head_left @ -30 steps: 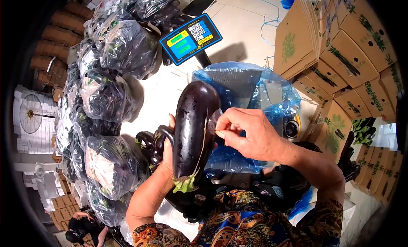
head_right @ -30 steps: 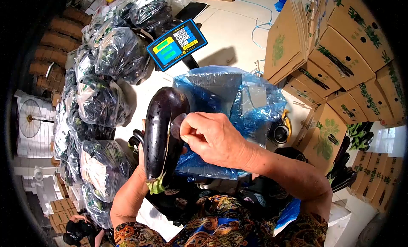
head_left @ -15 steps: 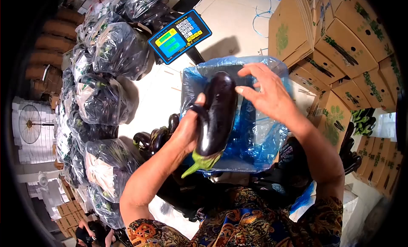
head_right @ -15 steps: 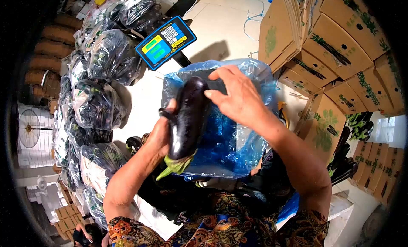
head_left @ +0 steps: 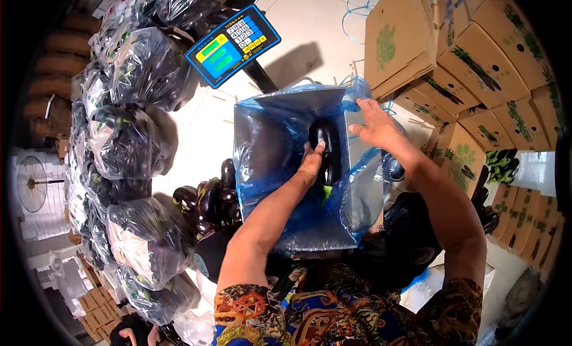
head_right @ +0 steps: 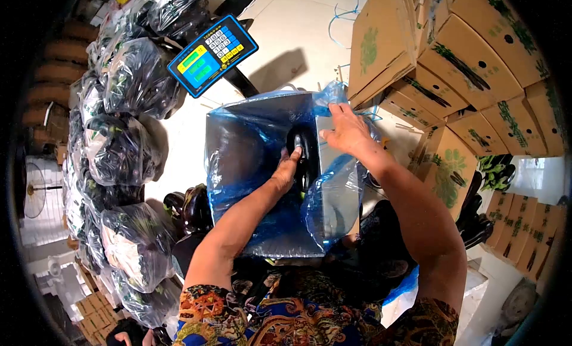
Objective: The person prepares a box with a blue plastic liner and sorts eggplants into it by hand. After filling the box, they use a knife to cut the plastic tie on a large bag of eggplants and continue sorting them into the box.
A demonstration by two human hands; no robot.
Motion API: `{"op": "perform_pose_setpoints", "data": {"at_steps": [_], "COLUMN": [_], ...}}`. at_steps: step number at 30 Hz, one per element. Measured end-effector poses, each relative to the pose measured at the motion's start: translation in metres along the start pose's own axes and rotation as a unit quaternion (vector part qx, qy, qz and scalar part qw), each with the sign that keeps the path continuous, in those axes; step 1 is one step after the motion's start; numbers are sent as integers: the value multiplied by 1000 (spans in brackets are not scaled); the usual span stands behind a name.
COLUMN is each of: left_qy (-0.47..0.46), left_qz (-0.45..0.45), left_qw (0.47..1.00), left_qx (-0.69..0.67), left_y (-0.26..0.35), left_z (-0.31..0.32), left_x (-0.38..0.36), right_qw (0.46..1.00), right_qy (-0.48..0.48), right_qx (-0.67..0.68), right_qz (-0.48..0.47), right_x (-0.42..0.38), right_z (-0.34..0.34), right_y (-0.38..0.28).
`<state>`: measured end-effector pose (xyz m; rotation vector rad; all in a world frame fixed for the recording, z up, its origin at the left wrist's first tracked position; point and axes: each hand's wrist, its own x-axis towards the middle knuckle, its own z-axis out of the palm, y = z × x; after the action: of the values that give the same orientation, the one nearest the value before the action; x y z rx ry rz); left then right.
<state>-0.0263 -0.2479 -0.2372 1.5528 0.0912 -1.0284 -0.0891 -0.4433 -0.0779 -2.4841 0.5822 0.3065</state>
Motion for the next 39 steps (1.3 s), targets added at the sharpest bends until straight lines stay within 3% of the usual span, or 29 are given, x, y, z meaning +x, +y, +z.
{"op": "perform_pose_setpoints", "data": {"at_steps": [2, 4, 7, 10, 12, 13, 14, 15, 16, 17, 19, 20, 22, 24, 25, 27, 28, 29, 32, 34, 36, 37, 39], "left_qy": [102, 133, 68, 85, -24, -107, -212, -269, -290, -297, -193, -141, -129, 39, 85, 153, 229, 244, 433, 591, 620, 622, 602], "left_qz": [21, 65, 51, 8, 128, 155, 137, 83, 111, 154, 196, 214, 238, 39, -17, -165, -246, -301, -229, -186, -201, -213, -249], "left_qw": [982, 968, 970, 898, 890, 838, 870, 916, 929, 932, 960, 966, 954, 994, 989, 957, 915, 904, 838, 777, 697, 679, 699], "left_qx": [156, 204, 230, 431, 436, 512, 423, 285, 203, 140, 53, -22, -125, -95, -117, -184, -222, -182, -239, 109, 298, 326, 296], "left_y": [-11, -25, -4, 21, 65, 98, 143, 162, 188, 207, 218, 203, 134, 50, -9, -154, -222, -257, -382, -445, -432, -423, -411], "left_z": [5, 0, -15, -8, -6, -6, -8, -17, -31, -52, -104, -133, -192, -209, -208, -207, -195, -189, -203, -240, -271, -289, -312], "left_x": [6, 22, 10, 7, -32, -53, -93, -118, -157, -194, -276, -309, -356, -404, -417, -448, -456, -463, -455, -434, -418, -409, -394], "right_qw": [1000, 999, 998, 993, 980, 967, 967, 967, 965, 959, 961, 974, 977, 985, 981, 973, 972, 967, 958, 954, 953, 952, 949], "right_qy": [-2, -4, 21, 44, 67, 84, 84, 83, 81, 103, 100, 64, -4, -108, -139, -189, -192, -182, -138, -120, -105, -98, -84], "right_qx": [-12, -49, -48, -93, -157, -200, -204, -209, -213, -217, -189, -114, -67, 36, 38, 6, -9, -44, -106, -125, -129, -140, -163], "right_qz": [-10, 8, -26, -63, -101, -130, -125, -123, -128, -148, -173, -184, -200, -130, -126, -133, -135, -171, -228, -245, -253, -256, -257], "right_x": [4, -3, 5, 0, -3, -7, -9, -8, -5, -3, -8, -11, -20, -31, -34, -38, -44, -46, -51, -57, -66, -69, -76], "right_z": [2, 2, 11, 7, 6, 0, -3, -4, -5, -6, -12, -16, -21, -22, -20, -15, -10, -5, 8, 14, 18, 19, 19], "right_y": [-2, -19, -10, -11, -8, -10, -11, -11, -12, -7, -19, -23, -36, -59, -69, -88, -95, -98, -116, -128, -135, -135, -134]}}
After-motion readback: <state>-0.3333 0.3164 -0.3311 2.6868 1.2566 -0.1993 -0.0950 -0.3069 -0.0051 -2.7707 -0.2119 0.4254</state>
